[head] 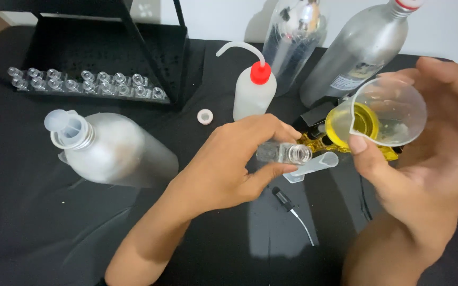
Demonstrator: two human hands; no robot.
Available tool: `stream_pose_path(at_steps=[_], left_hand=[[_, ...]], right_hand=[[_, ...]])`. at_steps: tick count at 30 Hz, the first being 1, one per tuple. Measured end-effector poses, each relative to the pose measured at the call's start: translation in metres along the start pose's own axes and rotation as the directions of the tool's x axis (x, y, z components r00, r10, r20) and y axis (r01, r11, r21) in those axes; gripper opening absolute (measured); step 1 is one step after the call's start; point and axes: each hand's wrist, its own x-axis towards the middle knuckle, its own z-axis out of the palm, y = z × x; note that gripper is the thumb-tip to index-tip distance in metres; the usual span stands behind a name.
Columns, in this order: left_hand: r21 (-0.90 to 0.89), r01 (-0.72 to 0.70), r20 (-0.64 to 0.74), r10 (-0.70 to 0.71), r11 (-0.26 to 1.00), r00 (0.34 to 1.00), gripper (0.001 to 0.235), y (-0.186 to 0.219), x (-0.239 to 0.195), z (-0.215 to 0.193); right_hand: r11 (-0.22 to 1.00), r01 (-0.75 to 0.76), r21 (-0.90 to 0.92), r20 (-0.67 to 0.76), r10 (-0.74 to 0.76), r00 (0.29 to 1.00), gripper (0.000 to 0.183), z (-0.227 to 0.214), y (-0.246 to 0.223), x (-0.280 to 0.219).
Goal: Using a large syringe to transfer fragrance oil from a bulk aluminum container into smaller glass vials and measuring cups.
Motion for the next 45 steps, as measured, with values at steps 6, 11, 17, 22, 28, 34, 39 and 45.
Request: stream_pose_path(at_steps=[6,11,17,22,28,34,39,45], left_hand=[[0.026,-0.09,-0.037,0.091,0.996,0.995,0.02,-0.002,0.003,0.0],[-0.005,-0.096,-0.069,0.095,0.995,0.993,0.021,-0.006,0.002,0.0],[-0.034,0.008,-0.014,-0.009,0.999,1.0,0.025,-0.01,0.001,0.002],[-0.03,0.008,0.005,-0.007,1.0,1.0,0.028,-0.016,0.001,0.002],[-0.015,0.02,0.03,-0.019,1.0,0.999,0.028,-0.017,0.004,0.004],[0.079,0.018,0.039,-0.021,0.997,0.999,0.029,-0.019,0.004,0.006],[0.08,0.041,0.02,-0.043,0.996,0.999,0.032,-0.016,0.003,0.006],[0.076,0.081,0.042,-0.084,0.994,0.996,0.033,-0.011,0.004,0.001]], right_hand=[[0.993,0.047,-0.104,0.053,-0.042,0.998,0.069,-0.005,-0.007,0.005],[0.996,0.001,-0.09,0.029,0.002,1.0,0.075,0.001,-0.012,0.007],[0.998,-0.005,-0.062,0.051,0.008,0.999,0.073,0.007,-0.013,0.01],[0.997,0.015,-0.081,0.069,-0.009,0.998,0.068,0.01,-0.011,0.013],[0.999,-0.006,-0.051,0.087,0.01,0.996,0.069,0.011,-0.01,0.016],[0.992,0.014,-0.123,0.097,-0.002,0.995,0.064,0.012,-0.012,0.017],[0.993,0.022,-0.116,0.118,-0.008,0.993,0.062,0.012,-0.015,0.017],[0.992,0.025,-0.121,0.148,-0.007,0.989,0.063,0.013,-0.014,0.017]])
